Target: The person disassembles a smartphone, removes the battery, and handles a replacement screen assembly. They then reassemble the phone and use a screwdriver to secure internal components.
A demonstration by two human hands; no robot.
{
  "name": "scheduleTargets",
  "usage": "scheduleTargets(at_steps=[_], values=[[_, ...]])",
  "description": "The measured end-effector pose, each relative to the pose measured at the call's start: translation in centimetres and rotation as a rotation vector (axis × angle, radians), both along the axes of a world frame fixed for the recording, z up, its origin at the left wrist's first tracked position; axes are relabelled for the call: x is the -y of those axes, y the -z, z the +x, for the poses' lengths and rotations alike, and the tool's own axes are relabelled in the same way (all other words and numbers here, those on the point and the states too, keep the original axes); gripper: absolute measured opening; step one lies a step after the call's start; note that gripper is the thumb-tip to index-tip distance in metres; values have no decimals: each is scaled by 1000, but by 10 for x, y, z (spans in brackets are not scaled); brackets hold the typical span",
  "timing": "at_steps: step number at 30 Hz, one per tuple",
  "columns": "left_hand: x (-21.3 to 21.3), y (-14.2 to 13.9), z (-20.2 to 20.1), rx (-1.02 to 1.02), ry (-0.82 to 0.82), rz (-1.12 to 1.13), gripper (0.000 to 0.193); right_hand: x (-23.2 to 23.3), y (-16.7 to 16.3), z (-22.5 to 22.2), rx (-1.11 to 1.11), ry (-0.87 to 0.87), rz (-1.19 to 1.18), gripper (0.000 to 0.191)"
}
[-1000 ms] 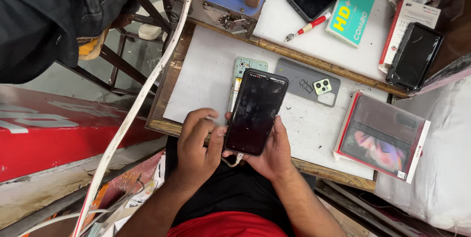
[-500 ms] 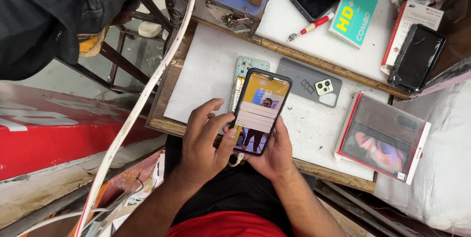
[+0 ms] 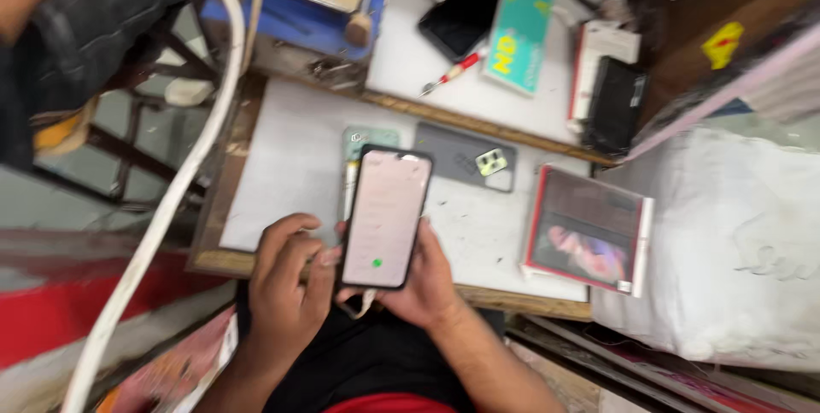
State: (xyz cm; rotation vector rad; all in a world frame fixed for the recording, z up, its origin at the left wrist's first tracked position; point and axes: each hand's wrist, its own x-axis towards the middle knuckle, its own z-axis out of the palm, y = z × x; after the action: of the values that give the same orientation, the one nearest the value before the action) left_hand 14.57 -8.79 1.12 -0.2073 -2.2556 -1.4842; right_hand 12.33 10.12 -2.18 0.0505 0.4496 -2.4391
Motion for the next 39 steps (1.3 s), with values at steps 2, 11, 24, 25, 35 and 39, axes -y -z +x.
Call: scheduleTargets(at_steps=[2, 11, 24, 25, 35, 39], values=[[6, 2, 4, -20, 0, 5, 14, 4, -2, 1, 26, 6, 29, 82], [8, 1, 6, -45, 18, -49, 11, 5, -3, 2, -69, -4, 98, 84], [-29, -19, -2, 1, 4, -233, 78, -4, 33, 10, 102, 61, 221, 74], [-34, -25, -3, 1, 1, -246, 85, -3, 37, 11, 132, 78, 247, 72], [-53, -51, -20, 255, -22, -329, 99, 13, 16, 39, -253, -2, 25, 83], [-14, -8, -44, 202, 103, -380, 115, 4, -23, 28, -267, -51, 196, 84]])
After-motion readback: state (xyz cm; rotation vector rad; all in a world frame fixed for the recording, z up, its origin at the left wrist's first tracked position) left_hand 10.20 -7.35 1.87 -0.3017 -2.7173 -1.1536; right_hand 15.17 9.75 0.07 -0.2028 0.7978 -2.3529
